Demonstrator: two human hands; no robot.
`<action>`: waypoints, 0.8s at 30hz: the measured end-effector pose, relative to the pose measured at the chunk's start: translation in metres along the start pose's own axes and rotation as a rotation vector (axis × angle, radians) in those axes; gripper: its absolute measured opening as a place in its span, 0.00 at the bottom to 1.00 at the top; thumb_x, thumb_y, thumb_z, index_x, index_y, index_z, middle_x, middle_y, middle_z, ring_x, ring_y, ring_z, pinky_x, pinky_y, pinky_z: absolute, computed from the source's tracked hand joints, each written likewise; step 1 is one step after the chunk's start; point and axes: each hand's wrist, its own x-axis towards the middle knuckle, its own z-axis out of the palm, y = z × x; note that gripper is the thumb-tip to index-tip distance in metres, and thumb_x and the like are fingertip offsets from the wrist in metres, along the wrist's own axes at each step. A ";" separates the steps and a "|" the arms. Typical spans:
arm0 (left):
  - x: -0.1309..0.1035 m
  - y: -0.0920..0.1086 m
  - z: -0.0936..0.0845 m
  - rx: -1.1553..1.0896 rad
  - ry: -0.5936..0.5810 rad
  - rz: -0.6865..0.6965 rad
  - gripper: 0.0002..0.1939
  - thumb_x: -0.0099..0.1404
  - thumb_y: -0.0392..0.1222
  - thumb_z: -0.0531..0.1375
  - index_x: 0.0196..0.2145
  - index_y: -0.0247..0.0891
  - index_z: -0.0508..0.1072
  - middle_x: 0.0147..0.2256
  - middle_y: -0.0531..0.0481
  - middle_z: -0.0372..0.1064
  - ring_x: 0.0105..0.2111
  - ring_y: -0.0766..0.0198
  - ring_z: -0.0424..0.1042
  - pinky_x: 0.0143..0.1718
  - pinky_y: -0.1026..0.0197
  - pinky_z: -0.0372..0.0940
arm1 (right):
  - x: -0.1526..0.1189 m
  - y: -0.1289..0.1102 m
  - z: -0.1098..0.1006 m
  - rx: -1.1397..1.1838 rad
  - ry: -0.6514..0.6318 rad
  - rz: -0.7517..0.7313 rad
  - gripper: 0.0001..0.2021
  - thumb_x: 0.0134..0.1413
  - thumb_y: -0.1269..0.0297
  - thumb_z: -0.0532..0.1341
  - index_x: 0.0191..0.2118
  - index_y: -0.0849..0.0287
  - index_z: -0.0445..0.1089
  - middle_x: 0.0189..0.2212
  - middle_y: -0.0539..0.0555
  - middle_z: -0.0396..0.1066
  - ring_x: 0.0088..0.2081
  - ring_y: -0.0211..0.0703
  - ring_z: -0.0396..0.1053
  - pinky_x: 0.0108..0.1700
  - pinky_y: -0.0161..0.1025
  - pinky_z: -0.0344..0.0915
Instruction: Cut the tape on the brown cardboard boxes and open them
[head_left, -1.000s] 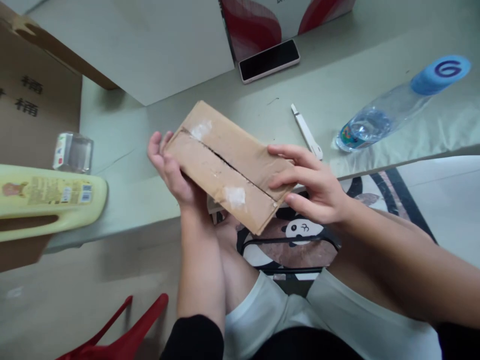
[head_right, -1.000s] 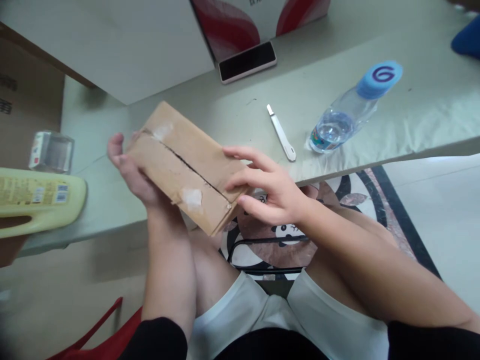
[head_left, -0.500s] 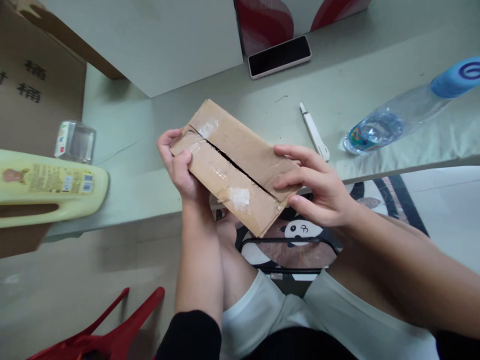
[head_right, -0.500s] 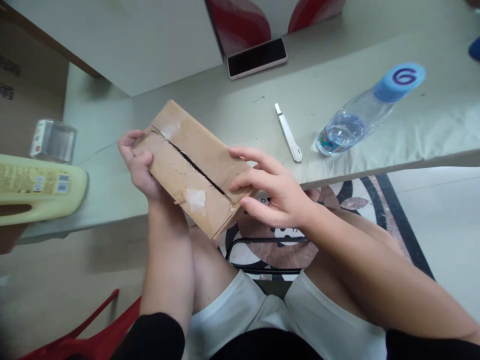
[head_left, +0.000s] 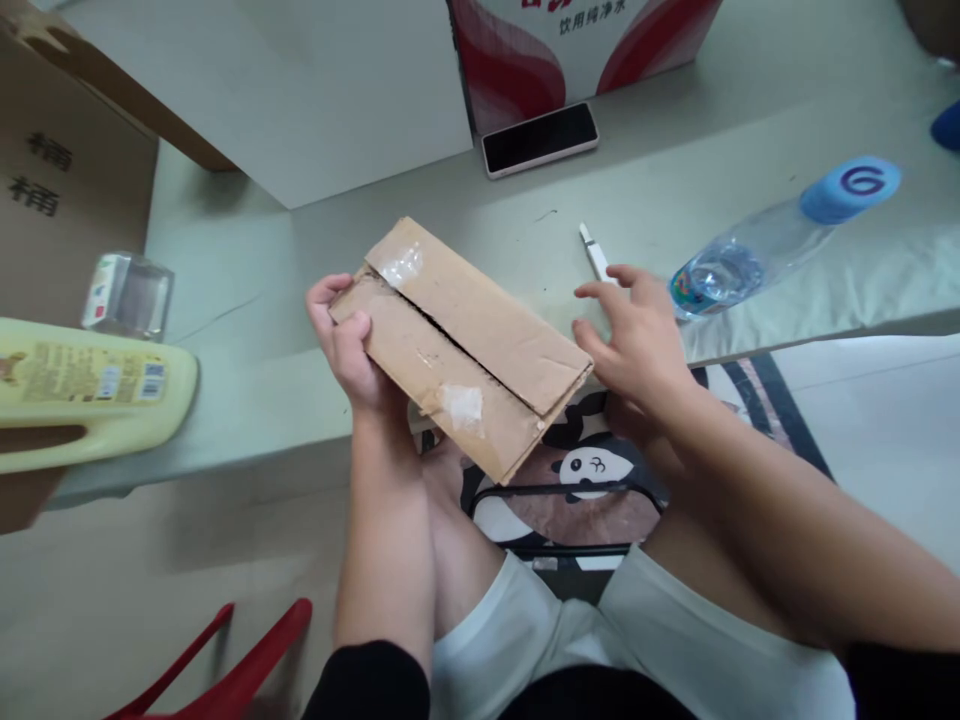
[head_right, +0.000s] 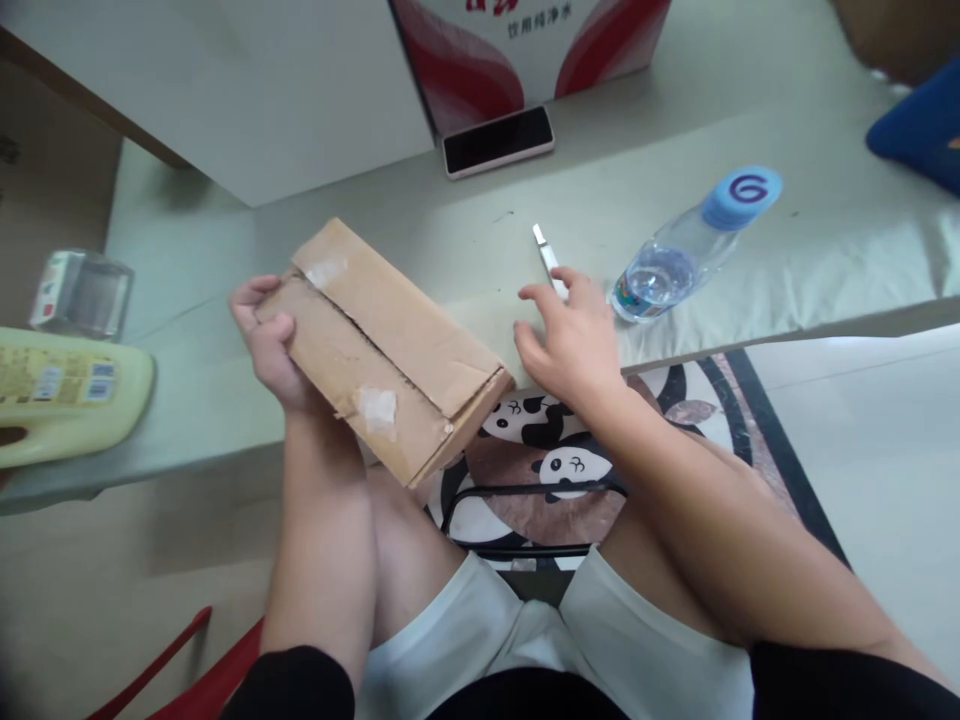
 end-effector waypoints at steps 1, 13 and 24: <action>0.000 0.000 0.000 -0.014 0.001 0.000 0.16 0.53 0.43 0.61 0.40 0.42 0.67 0.38 0.48 0.66 0.40 0.58 0.70 0.45 0.57 0.68 | 0.001 0.001 0.000 -0.122 -0.076 0.032 0.20 0.59 0.60 0.58 0.53 0.62 0.73 0.61 0.71 0.63 0.62 0.69 0.61 0.60 0.64 0.60; -0.003 0.000 0.001 0.050 -0.019 0.030 0.16 0.58 0.45 0.61 0.42 0.41 0.66 0.37 0.49 0.65 0.38 0.59 0.67 0.41 0.58 0.62 | 0.015 -0.010 -0.008 -0.111 -0.148 0.175 0.16 0.59 0.67 0.56 0.52 0.59 0.70 0.37 0.58 0.75 0.30 0.45 0.68 0.34 0.42 0.61; -0.005 -0.010 0.000 0.107 -0.049 0.020 0.19 0.57 0.50 0.62 0.44 0.41 0.66 0.40 0.47 0.66 0.42 0.57 0.68 0.46 0.56 0.64 | -0.007 -0.082 -0.068 0.492 0.099 -0.333 0.14 0.65 0.67 0.57 0.53 0.50 0.72 0.38 0.52 0.75 0.34 0.40 0.74 0.33 0.39 0.69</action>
